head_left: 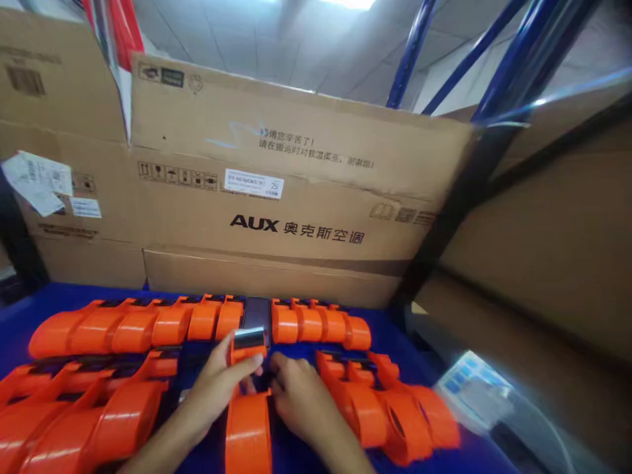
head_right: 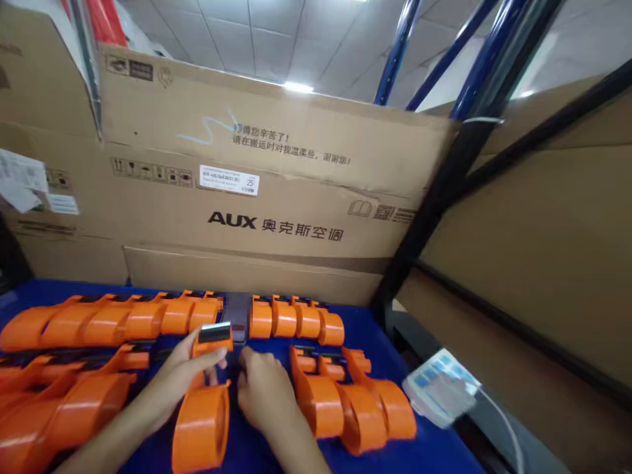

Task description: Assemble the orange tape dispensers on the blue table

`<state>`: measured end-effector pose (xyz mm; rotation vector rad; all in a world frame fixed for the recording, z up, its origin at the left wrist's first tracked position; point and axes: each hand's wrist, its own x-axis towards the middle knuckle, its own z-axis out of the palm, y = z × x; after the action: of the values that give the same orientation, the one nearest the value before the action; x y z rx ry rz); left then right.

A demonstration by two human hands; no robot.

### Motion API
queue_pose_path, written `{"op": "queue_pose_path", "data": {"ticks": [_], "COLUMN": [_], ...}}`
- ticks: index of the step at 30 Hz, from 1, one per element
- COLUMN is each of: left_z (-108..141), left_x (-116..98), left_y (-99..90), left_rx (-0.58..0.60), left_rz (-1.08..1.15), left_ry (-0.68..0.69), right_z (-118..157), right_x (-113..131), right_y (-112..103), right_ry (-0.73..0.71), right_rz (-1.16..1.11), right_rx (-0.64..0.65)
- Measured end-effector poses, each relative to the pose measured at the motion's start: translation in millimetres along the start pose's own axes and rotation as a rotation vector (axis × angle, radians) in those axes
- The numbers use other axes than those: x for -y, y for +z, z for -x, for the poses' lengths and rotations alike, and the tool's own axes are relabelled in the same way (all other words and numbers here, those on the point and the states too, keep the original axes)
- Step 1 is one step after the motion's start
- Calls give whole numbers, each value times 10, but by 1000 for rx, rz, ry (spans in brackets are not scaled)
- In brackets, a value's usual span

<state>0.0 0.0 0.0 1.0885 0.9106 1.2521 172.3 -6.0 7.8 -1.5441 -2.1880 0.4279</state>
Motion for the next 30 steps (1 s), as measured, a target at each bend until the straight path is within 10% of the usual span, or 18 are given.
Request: {"op": "queue_pose_path", "data": {"ticks": [9,30], "left_z": [-1,15], "left_x": [-36,-35], "left_y": [18,22], "left_rx": [10,21], "left_rz": [7,42], "left_ry": [27,18], "right_z": [-94,-17], "right_x": [41,83], "right_y": [-105,-88], "right_ry": [-22,-236], "right_rz": [-390,-255], "right_rx": [-321,-321]}}
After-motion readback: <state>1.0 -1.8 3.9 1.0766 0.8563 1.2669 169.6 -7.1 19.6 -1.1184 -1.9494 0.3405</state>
